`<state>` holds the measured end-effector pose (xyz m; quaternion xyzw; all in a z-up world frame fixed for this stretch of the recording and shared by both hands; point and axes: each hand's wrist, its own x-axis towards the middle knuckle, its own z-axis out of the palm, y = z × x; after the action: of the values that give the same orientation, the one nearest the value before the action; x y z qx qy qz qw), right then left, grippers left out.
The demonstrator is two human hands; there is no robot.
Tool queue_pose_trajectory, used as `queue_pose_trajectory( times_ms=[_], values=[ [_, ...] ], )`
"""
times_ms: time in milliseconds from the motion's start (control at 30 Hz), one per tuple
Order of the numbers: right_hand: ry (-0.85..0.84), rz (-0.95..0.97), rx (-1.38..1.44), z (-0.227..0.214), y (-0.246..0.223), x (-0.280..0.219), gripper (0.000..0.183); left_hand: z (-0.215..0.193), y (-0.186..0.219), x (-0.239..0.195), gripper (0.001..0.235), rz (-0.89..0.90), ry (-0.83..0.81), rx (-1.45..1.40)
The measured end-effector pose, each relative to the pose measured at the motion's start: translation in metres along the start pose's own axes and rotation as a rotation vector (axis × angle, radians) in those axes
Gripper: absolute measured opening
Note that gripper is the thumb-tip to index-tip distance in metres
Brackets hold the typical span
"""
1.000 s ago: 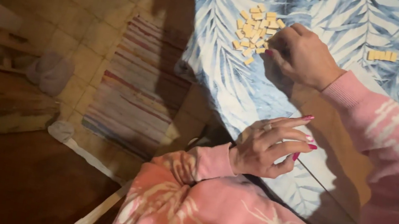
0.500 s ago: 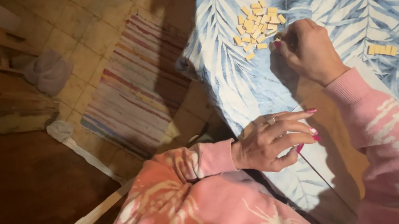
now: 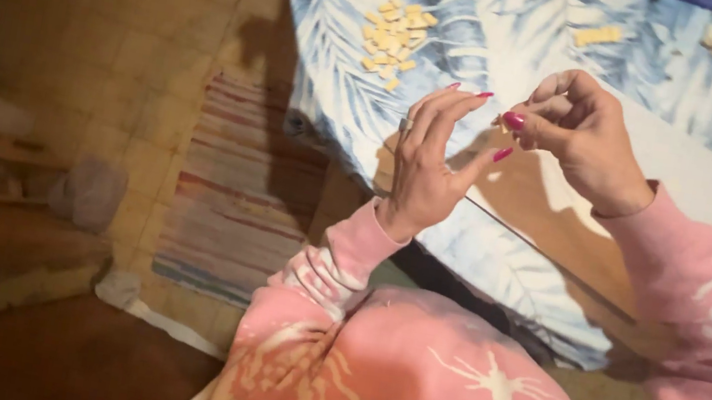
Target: The person sits at a table and places small wooden pieces one at a time onto a white board, aligning them along a marked line to build a wood mosaic pattern. They pick pieces from a pile on the table, position each piece on the board, and occasionally press pieces into place by hand.
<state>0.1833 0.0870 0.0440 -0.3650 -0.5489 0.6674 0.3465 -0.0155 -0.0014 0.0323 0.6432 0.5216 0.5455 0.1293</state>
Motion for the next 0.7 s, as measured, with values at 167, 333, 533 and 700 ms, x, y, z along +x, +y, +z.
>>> queue_pose_trajectory(
  times_ms=[167,333,533,700],
  values=[
    [0.094,-0.101,0.015,-0.004,0.002,-0.043,0.024,0.013,0.024,-0.001,0.044,0.051,-0.089,-0.052],
    [0.115,-0.196,0.012,-0.011,0.008,-0.066,0.025,0.016,0.042,-0.006,0.038,0.094,-0.14,-0.068],
    [0.133,-0.214,-0.032,-0.013,0.009,-0.081,0.026,0.015,0.053,-0.009,0.036,0.139,-0.172,-0.057],
    [0.11,-0.135,-0.03,-0.011,-0.003,-0.089,0.018,0.011,0.054,-0.009,0.034,0.153,-0.199,-0.085]
  ],
)
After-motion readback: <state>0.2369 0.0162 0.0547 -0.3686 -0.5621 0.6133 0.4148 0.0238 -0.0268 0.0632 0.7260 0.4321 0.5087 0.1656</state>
